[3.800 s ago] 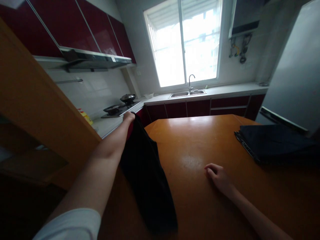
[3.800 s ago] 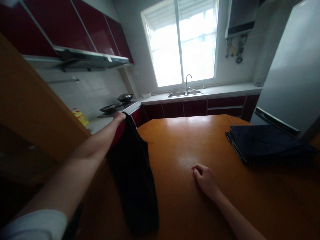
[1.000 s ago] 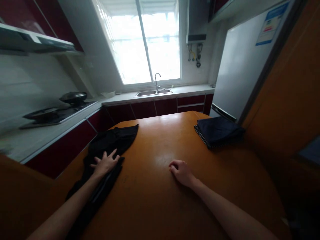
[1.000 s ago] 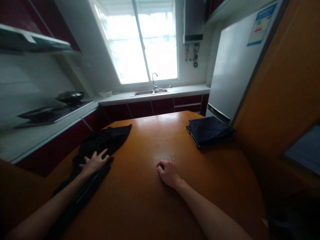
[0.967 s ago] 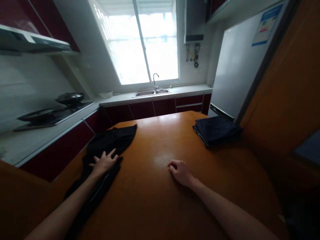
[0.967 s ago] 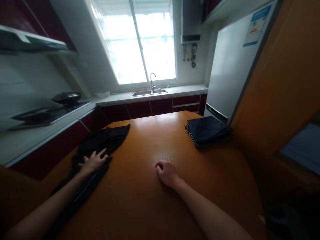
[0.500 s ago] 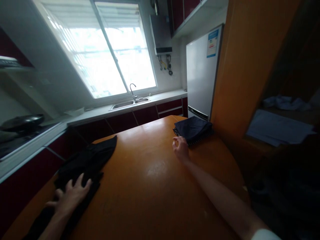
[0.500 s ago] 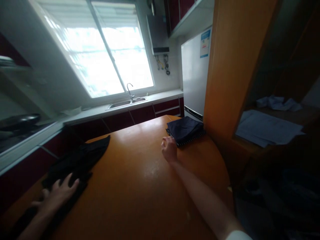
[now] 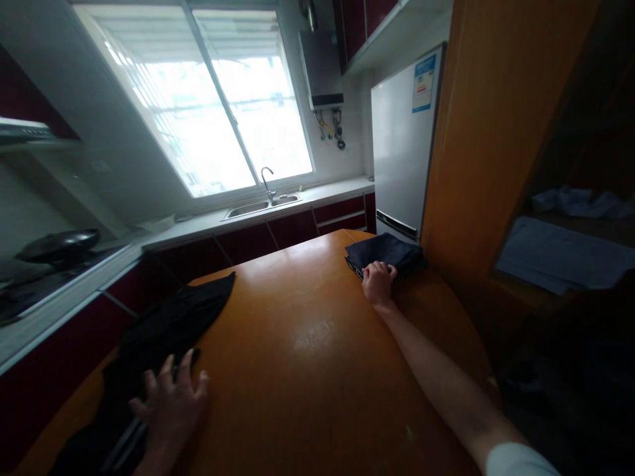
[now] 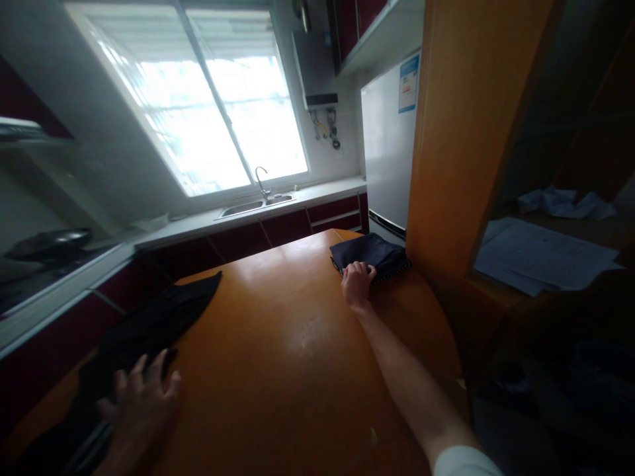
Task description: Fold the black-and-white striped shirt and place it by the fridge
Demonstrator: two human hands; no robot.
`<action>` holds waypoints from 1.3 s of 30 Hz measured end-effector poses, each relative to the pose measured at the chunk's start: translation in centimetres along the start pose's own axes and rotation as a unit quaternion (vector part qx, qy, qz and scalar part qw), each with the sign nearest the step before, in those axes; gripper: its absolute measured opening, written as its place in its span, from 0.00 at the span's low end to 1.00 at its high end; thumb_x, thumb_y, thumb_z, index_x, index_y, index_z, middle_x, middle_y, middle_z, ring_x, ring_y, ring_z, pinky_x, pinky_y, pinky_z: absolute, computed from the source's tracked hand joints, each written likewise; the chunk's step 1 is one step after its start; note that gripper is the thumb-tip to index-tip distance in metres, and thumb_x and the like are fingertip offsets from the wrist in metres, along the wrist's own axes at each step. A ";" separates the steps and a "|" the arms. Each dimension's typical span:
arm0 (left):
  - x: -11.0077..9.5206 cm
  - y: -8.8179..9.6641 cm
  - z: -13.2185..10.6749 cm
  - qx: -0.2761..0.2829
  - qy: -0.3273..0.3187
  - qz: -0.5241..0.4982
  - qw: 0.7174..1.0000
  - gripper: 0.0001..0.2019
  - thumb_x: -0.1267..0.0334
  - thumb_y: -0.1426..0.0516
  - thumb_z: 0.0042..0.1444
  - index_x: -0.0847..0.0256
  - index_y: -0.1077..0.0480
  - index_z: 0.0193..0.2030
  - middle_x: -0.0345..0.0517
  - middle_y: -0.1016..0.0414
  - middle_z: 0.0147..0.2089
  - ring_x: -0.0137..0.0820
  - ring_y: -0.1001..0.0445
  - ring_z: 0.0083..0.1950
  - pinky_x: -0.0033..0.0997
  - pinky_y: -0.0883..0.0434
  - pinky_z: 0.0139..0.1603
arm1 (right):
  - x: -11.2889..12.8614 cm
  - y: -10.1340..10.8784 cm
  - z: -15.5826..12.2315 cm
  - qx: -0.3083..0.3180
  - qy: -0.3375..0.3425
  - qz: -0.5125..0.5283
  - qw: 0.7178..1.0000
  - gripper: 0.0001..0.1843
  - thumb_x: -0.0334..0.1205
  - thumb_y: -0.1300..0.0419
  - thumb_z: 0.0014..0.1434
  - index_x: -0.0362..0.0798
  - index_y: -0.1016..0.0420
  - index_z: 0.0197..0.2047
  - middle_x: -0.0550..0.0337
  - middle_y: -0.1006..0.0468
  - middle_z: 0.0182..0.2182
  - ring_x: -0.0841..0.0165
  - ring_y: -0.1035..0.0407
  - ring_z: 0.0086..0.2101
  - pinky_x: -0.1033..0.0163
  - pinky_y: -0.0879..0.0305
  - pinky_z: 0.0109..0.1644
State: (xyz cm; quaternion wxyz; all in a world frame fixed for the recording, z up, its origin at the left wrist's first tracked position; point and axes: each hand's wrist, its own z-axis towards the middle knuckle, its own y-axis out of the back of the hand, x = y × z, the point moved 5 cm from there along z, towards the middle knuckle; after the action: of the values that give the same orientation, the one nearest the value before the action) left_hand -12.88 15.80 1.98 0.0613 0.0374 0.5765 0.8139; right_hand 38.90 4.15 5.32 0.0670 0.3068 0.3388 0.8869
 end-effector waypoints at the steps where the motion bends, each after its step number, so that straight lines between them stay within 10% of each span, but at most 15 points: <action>1: -1.8 0.1 -0.2 -0.046 -0.029 -0.037 0.998 0.34 0.54 0.55 0.61 0.58 0.49 0.74 0.60 0.51 0.76 0.59 0.60 0.77 0.72 0.54 0.69 | 1.5 0.1 -0.8 0.010 0.024 0.016 1.000 0.12 0.35 0.49 0.68 0.46 0.26 0.36 0.49 0.23 0.40 0.57 0.36 0.47 0.47 0.55 0.60; 5: -7.5 0.1 -1.3 -0.079 -0.176 -0.203 0.960 0.27 0.54 0.55 0.65 0.58 0.40 0.68 0.58 0.38 0.69 0.48 0.46 0.74 0.57 0.45 0.72 | 9.9 -0.2 -8.0 0.113 0.180 0.111 0.971 0.12 0.39 0.45 0.68 0.48 0.27 0.32 0.54 0.23 0.36 0.61 0.33 0.42 0.54 0.47 0.55; 10: -8.8 1.8 -3.2 -0.038 -0.237 -0.310 0.920 0.21 0.54 0.52 0.68 0.57 0.36 0.64 0.52 0.30 0.63 0.42 0.32 0.65 0.48 0.35 0.67 | 17.9 0.9 -17.3 0.243 0.378 0.276 0.850 0.17 0.43 0.44 0.69 0.50 0.28 0.28 0.60 0.23 0.31 0.67 0.31 0.37 0.59 0.41 0.52; 15: -10.0 3.0 -5.7 0.012 -0.264 -0.248 0.932 0.25 0.50 0.44 0.65 0.55 0.35 0.66 0.52 0.29 0.63 0.46 0.34 0.65 0.51 0.38 0.67 | 14.0 -1.2 -13.8 0.190 0.179 0.315 0.913 0.12 0.37 0.47 0.67 0.49 0.23 0.37 0.53 0.21 0.38 0.62 0.29 0.44 0.57 0.36 0.51; 20: -10.4 3.2 -6.1 0.022 -0.217 -0.296 0.930 0.26 0.55 0.40 0.62 0.57 0.34 0.66 0.53 0.26 0.54 0.46 0.29 0.57 0.50 0.36 0.60 | 9.2 -5.8 -11.9 0.253 -0.006 0.390 0.886 0.13 0.41 0.46 0.63 0.46 0.21 0.38 0.51 0.19 0.36 0.61 0.25 0.37 0.58 0.30 0.42; 26: -10.1 4.8 -6.1 0.179 -0.299 -0.535 0.769 0.09 0.58 0.37 0.59 0.61 0.23 0.33 0.48 0.29 0.39 0.36 0.29 0.42 0.37 0.31 0.47 | 8.7 -6.1 -11.7 0.328 0.004 0.433 0.840 0.18 0.49 0.44 0.62 0.44 0.21 0.42 0.52 0.18 0.34 0.63 0.25 0.33 0.58 0.29 0.40; 31: -5.5 5.5 -3.7 0.219 -0.188 -0.727 0.623 0.19 0.63 0.30 0.47 0.64 0.35 0.18 0.50 0.29 0.44 0.44 0.29 0.57 0.44 0.34 0.62 | 10.3 -5.0 -13.6 0.353 0.152 0.285 0.878 0.26 0.41 0.34 0.54 0.50 0.26 0.57 0.52 0.19 0.44 0.59 0.25 0.42 0.54 0.30 0.49; 35: 2.1 4.0 -0.6 0.157 0.034 -0.780 0.605 0.15 0.69 0.31 0.40 0.62 0.35 0.23 0.47 0.25 0.48 0.43 0.26 0.56 0.46 0.31 0.61 | 10.2 -4.8 -13.8 0.336 0.153 0.252 0.895 0.16 0.35 0.42 0.58 0.53 0.23 0.50 0.54 0.18 0.44 0.58 0.24 0.45 0.55 0.31 0.52; 39: 8.7 3.9 0.9 -0.048 0.215 -0.751 0.623 0.05 0.70 0.40 0.49 0.59 0.33 0.32 0.43 0.24 0.42 0.35 0.22 0.46 0.43 0.26 0.54 | 7.8 -5.4 -11.5 0.268 0.086 0.271 0.920 0.12 0.37 0.44 0.58 0.51 0.22 0.44 0.54 0.17 0.41 0.59 0.23 0.44 0.56 0.31 0.52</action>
State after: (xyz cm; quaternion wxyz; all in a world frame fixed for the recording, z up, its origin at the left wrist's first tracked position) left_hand -21.57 16.59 5.88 0.5270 -0.5875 0.3609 0.4969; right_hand 25.38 4.39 -0.91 -0.2905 0.3158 0.4722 0.7700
